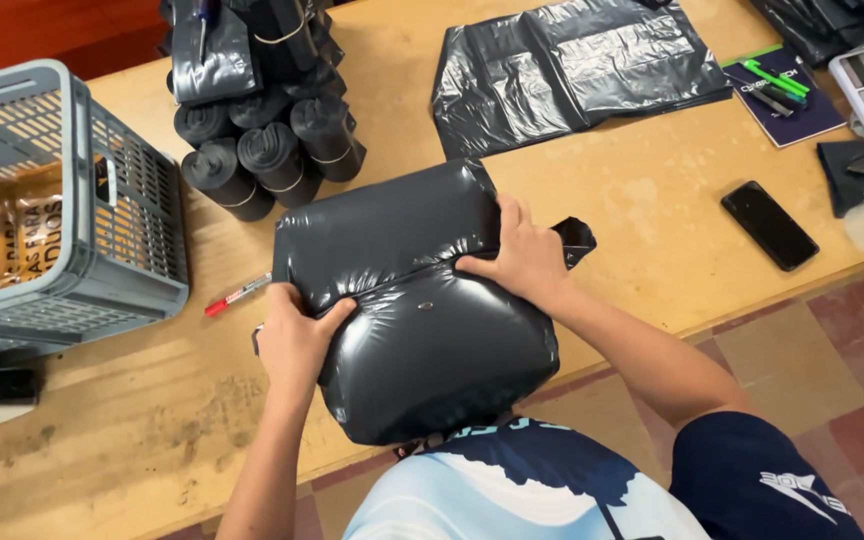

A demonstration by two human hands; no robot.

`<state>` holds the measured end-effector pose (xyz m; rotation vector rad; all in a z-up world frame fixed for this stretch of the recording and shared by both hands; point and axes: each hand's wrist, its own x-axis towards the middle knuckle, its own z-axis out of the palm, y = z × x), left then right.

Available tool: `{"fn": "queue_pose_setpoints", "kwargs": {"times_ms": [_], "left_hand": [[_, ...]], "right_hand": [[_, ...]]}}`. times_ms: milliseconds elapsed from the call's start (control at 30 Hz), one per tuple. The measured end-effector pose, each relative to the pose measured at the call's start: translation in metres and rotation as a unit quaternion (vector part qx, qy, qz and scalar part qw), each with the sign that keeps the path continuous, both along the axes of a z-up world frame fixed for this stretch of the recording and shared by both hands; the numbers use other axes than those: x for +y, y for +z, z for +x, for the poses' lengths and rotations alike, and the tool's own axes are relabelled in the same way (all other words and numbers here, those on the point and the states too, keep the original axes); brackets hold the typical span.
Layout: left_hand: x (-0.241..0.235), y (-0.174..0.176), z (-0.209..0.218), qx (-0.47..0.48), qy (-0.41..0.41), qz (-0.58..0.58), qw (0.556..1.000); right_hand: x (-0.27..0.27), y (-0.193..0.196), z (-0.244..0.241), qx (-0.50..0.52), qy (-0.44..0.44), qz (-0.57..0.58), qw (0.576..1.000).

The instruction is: The person takes a package of garbage bags from a basket, places it into a larger black plastic bag, and ties the bag closed. The person then picks up a red marker and appears to prepare to label the bag.

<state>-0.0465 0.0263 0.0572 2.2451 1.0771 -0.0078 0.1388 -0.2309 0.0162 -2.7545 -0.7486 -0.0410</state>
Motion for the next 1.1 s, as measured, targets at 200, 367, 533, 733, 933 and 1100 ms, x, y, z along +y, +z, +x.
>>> {"fn": "queue_pose_setpoints", "kwargs": {"times_ms": [200, 367, 533, 733, 933, 1100], "left_hand": [[0.011, 0.014, 0.013, -0.032, 0.012, -0.082, 0.996], [0.012, 0.024, 0.022, 0.045, -0.082, -0.080, 0.992], [0.008, 0.043, 0.025, 0.171, -0.093, -0.043, 0.980], [0.006, 0.038, 0.024, 0.241, -0.096, -0.003, 0.966], [0.010, -0.006, 0.018, 0.234, -0.167, 0.121, 0.950], [-0.002, -0.023, 0.010, 0.168, -0.236, 0.240, 0.926]], "right_hand": [[0.014, 0.086, 0.013, 0.237, 0.044, -0.158, 0.957], [-0.006, 0.096, 0.018, 0.520, 0.117, -0.224, 0.816], [-0.049, 0.007, 0.019, 0.760, 0.142, -0.178, 0.608], [-0.039, -0.043, 0.041, 0.945, 0.137, -0.032, 0.296], [-0.043, -0.021, -0.020, 0.856, -0.068, 0.430, 0.278], [-0.011, 0.003, -0.024, 0.768, -0.262, 0.522, 0.261]]}}
